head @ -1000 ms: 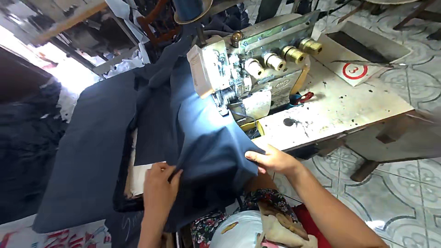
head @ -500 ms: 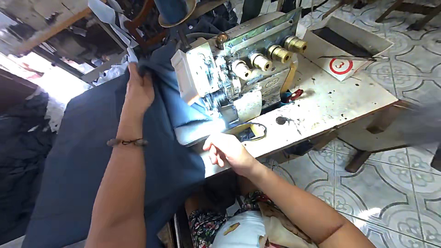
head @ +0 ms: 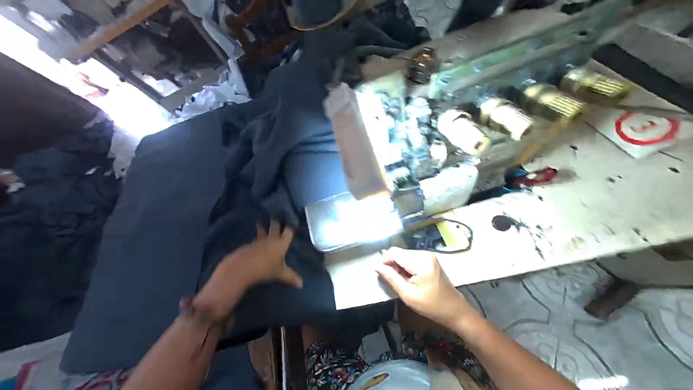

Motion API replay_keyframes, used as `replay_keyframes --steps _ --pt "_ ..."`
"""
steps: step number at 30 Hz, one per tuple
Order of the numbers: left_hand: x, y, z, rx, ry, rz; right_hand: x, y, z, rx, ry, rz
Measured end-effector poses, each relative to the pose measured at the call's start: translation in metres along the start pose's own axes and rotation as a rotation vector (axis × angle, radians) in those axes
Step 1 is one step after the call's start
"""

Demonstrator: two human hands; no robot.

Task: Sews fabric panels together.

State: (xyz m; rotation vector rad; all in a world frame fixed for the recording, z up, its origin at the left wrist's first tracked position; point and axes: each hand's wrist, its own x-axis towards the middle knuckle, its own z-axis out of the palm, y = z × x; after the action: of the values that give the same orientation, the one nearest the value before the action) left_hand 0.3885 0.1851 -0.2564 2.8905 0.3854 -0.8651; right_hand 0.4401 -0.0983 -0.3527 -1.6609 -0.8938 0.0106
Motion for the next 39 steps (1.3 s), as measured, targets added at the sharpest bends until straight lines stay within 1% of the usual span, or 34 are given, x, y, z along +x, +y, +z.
replay_keyframes --steps 2,4,5,6,7,8,10,11,12,13,15,17,18,19,20,21,23,25,27,29,30,31,33,39 --pt "0.06 -0.02 -0.042 0.01 0.062 -0.055 -0.001 0.003 0.002 -0.029 0.024 -0.047" --pt "0.103 -0.019 -0.095 0.03 0.083 -0.209 0.0 0.004 0.003 -0.042 0.048 -0.09" --pt "0.111 -0.013 -0.116 -0.051 0.145 -0.275 0.002 0.002 0.003 -0.055 0.047 -0.091" --pt "0.114 -0.005 -0.129 -0.177 0.283 -0.277 0.004 -0.002 0.001 -0.069 0.034 -0.077" --pt "0.123 0.002 -0.135 -0.297 0.443 -0.226 0.005 -0.007 -0.001 -0.079 0.018 -0.054" --pt "0.133 0.01 -0.139 -0.409 0.552 -0.168 0.006 -0.01 -0.002 -0.089 0.002 -0.032" --pt "0.16 0.024 -0.136 -0.847 0.77 -0.007 0.005 -0.011 -0.003 -0.099 -0.011 -0.005" --pt "0.169 0.032 -0.135 -1.054 0.821 0.02 0.005 -0.011 -0.003 -0.092 -0.009 0.002" --pt "0.173 0.035 -0.133 -1.124 0.78 -0.001 0.005 -0.01 -0.002 -0.087 -0.003 0.003" --pt "0.174 0.032 -0.127 -1.044 0.721 -0.005 0.004 -0.011 -0.001 -0.081 0.005 0.002" --pt "0.147 0.023 -0.116 -0.626 0.549 -0.03 0.003 -0.01 -0.001 -0.086 0.025 -0.006" --pt "0.123 0.003 -0.106 -0.35 0.435 0.06 0.002 -0.008 0.0 -0.085 0.041 -0.019" --pt "0.109 -0.011 -0.096 -0.275 0.423 0.136 0.001 -0.006 0.0 -0.075 0.043 -0.024" --pt "0.089 -0.028 -0.083 -0.25 0.464 0.194 0.001 -0.004 0.0 -0.06 0.043 -0.029" --pt "0.06 -0.046 -0.069 -0.269 0.519 0.193 0.001 -0.002 0.0 -0.046 0.045 -0.033" --pt "0.029 -0.063 -0.054 -0.297 0.592 0.148 0.001 0.0 0.0 -0.033 0.045 -0.037" --pt "-0.026 -0.099 -0.028 -0.33 0.703 -0.027 0.001 0.003 0.001 -0.018 0.046 -0.048" --pt "-0.056 -0.128 0.002 -0.356 0.726 -0.21 -0.001 0.005 0.002 -0.024 0.041 -0.061" --pt "-0.064 -0.146 0.036 -0.377 0.75 -0.317 -0.001 0.005 0.004 -0.05 0.036 -0.079" --pt "-0.06 -0.15 0.061 -0.383 0.84 -0.323 -0.002 0.005 0.004 -0.08 0.029 -0.092" --pt "-0.058 -0.149 0.066 -0.381 0.893 -0.309 -0.002 0.005 0.004 -0.09 0.028 -0.095" --pt "-0.056 -0.147 0.069 -0.385 0.927 -0.3 -0.002 0.005 0.003 -0.094 0.025 -0.098" --pt "-0.059 -0.145 0.067 -0.418 0.945 -0.282 -0.003 0.006 0.002 -0.087 0.026 -0.102" --pt "-0.07 -0.157 0.057 -0.581 0.907 -0.236 -0.006 0.006 -0.003 -0.058 -0.003 -0.111"
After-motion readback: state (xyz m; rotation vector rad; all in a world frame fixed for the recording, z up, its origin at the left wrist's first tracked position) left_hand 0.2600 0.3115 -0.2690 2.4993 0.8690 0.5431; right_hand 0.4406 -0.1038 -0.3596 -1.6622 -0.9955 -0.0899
